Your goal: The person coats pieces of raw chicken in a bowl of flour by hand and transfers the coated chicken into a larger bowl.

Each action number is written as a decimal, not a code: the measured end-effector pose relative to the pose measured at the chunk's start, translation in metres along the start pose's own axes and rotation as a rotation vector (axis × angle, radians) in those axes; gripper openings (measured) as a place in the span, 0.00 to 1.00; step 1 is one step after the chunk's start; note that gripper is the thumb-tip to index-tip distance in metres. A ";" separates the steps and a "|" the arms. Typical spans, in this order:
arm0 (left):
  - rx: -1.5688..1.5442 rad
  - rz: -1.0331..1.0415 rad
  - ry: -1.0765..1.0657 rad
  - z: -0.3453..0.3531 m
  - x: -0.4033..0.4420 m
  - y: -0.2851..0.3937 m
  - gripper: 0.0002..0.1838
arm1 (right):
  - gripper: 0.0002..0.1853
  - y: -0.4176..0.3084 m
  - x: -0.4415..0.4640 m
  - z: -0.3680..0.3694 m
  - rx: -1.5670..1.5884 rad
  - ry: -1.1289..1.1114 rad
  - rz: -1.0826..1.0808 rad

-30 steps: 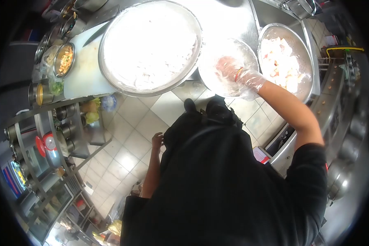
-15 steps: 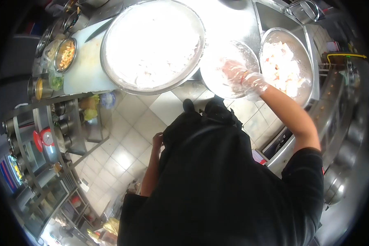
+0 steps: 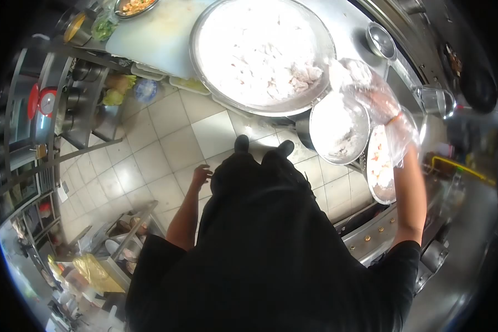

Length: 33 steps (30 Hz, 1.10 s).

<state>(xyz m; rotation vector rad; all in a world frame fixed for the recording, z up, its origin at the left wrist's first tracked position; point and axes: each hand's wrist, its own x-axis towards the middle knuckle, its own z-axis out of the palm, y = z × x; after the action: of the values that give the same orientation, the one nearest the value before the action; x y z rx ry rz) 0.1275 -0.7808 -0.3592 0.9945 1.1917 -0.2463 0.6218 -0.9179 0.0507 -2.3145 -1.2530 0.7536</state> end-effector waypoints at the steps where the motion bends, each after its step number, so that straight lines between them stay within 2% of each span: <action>1: -0.033 -0.008 -0.035 0.002 -0.007 0.000 0.15 | 0.18 0.003 0.015 -0.003 -0.073 -0.010 -0.123; 2: -0.016 -0.007 -0.033 0.002 -0.006 -0.007 0.15 | 0.17 0.001 0.030 -0.006 -0.146 -0.020 -0.246; 5: 0.009 -0.029 -0.015 0.006 -0.006 -0.011 0.15 | 0.18 -0.025 0.064 -0.015 -0.355 -0.157 -0.003; 6: -0.002 -0.028 0.005 0.007 -0.010 -0.009 0.14 | 0.19 -0.037 0.068 -0.022 -0.158 -0.117 -0.153; 9: -0.043 -0.015 0.026 0.009 -0.018 -0.004 0.14 | 0.26 -0.028 0.073 -0.035 -0.201 -0.013 -0.388; 11: -0.072 -0.001 0.030 0.014 -0.019 -0.005 0.13 | 0.26 -0.053 0.046 -0.048 0.433 0.061 -0.203; 12: -0.065 0.007 0.064 0.017 -0.018 -0.006 0.13 | 0.24 -0.058 0.031 -0.052 0.637 0.073 -0.199; 13: -0.057 0.015 0.100 0.021 -0.018 -0.008 0.13 | 0.24 -0.051 0.016 -0.056 0.638 0.074 -0.208; 16: -0.021 0.043 0.110 0.038 -0.030 -0.016 0.14 | 0.25 -0.006 -0.030 -0.079 0.551 0.210 0.047; 20: -0.029 0.022 0.070 0.068 -0.048 -0.027 0.15 | 0.25 0.078 -0.117 -0.080 0.256 0.297 0.126; 23: 0.014 -0.010 0.076 0.102 -0.059 -0.041 0.15 | 0.25 0.152 -0.181 -0.067 -0.028 0.280 0.155; 24: -0.018 0.032 0.076 0.115 -0.059 -0.044 0.12 | 0.25 0.178 -0.197 -0.062 -0.117 0.259 0.146; 25: 0.082 0.059 0.110 0.136 -0.071 -0.032 0.11 | 0.24 0.204 -0.210 -0.055 -0.199 0.241 0.135; 26: 0.159 0.192 0.097 0.154 -0.081 -0.019 0.11 | 0.27 0.234 -0.221 -0.047 -0.270 0.198 0.096; 28: 0.260 0.419 0.008 0.190 -0.097 0.011 0.12 | 0.29 0.246 -0.233 -0.037 -0.452 0.232 -0.051; 29: 0.283 0.510 -0.077 0.215 -0.106 0.030 0.13 | 0.31 0.255 -0.237 -0.032 -0.315 0.246 -0.039; 31: 0.278 0.506 -0.218 0.281 -0.153 0.092 0.13 | 0.33 0.277 -0.238 -0.018 -0.131 0.258 0.007; 33: 0.149 0.472 -0.452 0.347 -0.203 0.144 0.11 | 0.34 0.283 -0.235 -0.006 -0.149 0.207 0.040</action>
<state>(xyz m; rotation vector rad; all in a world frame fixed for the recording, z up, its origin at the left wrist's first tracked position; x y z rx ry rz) 0.3665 -1.0251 -0.1030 1.2409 0.5146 -0.1718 0.6990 -1.2648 -0.0450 -2.4697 -1.2092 0.4317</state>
